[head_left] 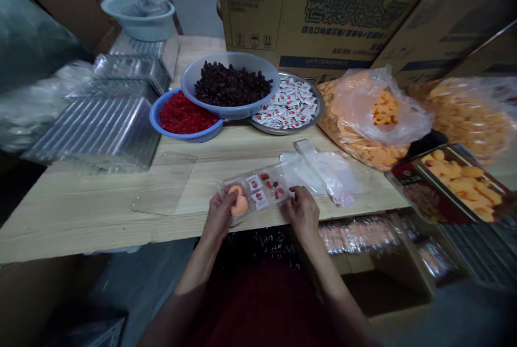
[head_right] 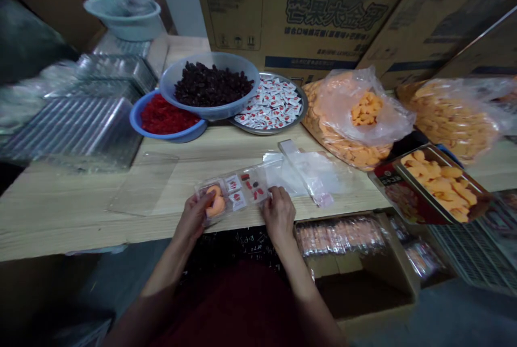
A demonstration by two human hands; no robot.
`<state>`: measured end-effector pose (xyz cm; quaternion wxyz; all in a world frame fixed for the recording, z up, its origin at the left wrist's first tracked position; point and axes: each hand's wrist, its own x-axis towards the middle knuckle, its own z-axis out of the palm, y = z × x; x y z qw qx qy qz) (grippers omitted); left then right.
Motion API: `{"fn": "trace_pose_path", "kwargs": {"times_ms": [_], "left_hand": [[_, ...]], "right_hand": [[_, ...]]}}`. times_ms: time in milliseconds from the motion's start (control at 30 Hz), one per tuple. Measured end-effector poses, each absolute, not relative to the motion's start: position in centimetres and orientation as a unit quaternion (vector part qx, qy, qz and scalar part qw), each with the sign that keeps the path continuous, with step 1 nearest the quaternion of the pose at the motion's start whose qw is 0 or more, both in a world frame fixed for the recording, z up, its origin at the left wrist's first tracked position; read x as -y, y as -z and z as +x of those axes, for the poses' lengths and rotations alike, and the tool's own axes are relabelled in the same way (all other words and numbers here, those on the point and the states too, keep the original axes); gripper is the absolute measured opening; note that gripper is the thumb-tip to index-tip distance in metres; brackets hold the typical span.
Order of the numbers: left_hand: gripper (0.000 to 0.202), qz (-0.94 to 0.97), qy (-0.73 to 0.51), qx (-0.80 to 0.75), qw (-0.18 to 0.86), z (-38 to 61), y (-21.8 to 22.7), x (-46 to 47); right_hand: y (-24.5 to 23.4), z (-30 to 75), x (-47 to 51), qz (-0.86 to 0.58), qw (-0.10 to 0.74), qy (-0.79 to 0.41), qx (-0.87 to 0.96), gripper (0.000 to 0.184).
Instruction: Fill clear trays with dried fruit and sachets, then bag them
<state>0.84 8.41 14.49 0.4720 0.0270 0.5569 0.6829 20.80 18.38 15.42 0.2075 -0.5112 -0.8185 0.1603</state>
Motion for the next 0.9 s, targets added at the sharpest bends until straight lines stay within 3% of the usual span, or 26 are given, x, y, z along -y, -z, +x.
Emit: {"fn": "trace_pose_path", "kwargs": {"times_ms": [300,600,900], "left_hand": [[0.048,0.060,-0.692,-0.552,0.461,2.4,-14.2,-8.2],[0.048,0.020,-0.696,-0.550,0.462,2.7,-14.1,-7.9],[0.047,-0.033,-0.719,-0.545,0.430,2.7,-14.6,-8.5]], "right_hand": [[-15.2,20.0,-17.1,-0.429,0.268,-0.274,0.818,0.028],[-14.5,19.3,-20.3,-0.462,0.246,-0.121,0.843,0.031],[-14.1,21.0,-18.4,-0.495,0.301,-0.174,0.797,0.040]]}}
